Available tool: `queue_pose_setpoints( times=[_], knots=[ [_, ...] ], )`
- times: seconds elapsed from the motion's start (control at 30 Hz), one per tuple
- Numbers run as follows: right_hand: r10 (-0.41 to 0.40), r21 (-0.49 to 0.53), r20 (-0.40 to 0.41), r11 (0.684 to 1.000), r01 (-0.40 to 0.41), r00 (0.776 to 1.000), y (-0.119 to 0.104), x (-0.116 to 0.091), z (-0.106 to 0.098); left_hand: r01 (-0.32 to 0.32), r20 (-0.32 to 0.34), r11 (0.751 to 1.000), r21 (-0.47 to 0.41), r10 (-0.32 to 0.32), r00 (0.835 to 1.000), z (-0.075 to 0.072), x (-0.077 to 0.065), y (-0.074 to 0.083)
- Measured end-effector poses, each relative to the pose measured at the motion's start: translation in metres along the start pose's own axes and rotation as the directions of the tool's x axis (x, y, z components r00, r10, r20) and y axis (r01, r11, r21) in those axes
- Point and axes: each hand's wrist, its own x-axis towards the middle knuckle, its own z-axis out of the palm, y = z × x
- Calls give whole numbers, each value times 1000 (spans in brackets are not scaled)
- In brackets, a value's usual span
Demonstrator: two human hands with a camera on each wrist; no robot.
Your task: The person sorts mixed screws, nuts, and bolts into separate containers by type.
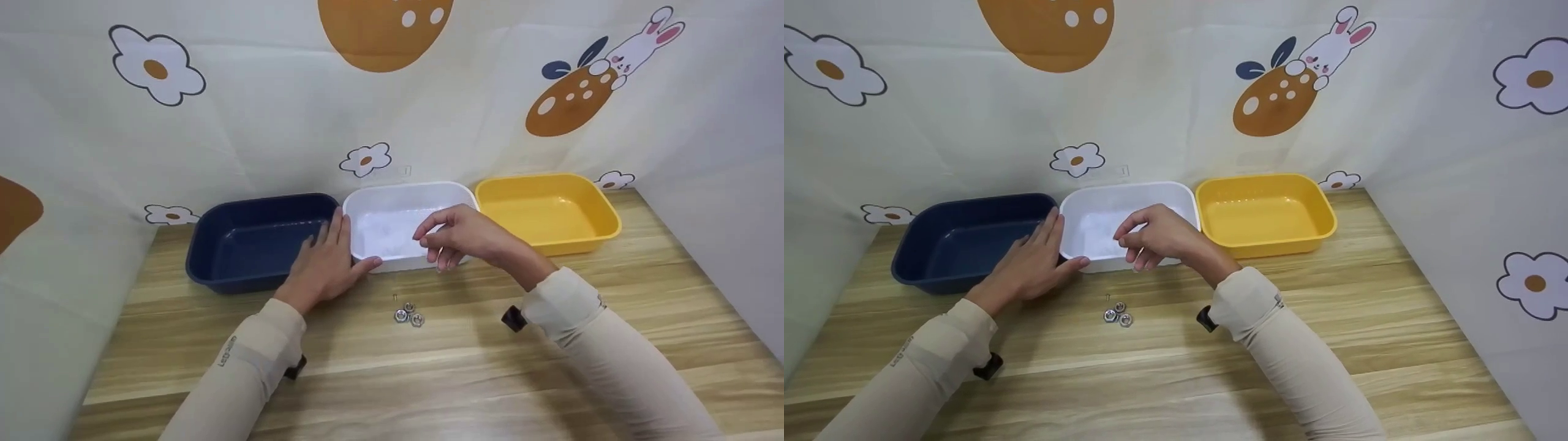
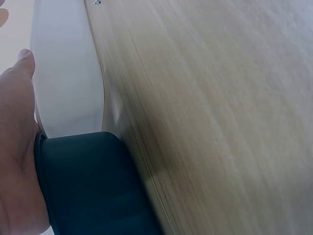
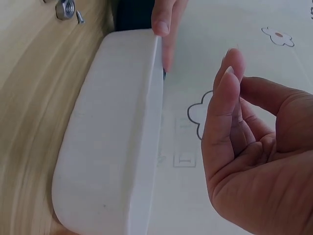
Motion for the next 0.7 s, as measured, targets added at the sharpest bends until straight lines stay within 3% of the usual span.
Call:
queue_pose_setpoints(
  times=[0.33, 0.7],
  knots=[
    [-9, -21, 98, 1000, 11, 995, 12, -11, 22, -8, -13, 1000, 21, 9, 1000, 1, -1, -2],
    [68, -58, 172, 997, -59, 983, 32, -9, 40, -19, -16, 1000, 25, 19, 1000, 0, -1, -2]
  ],
)
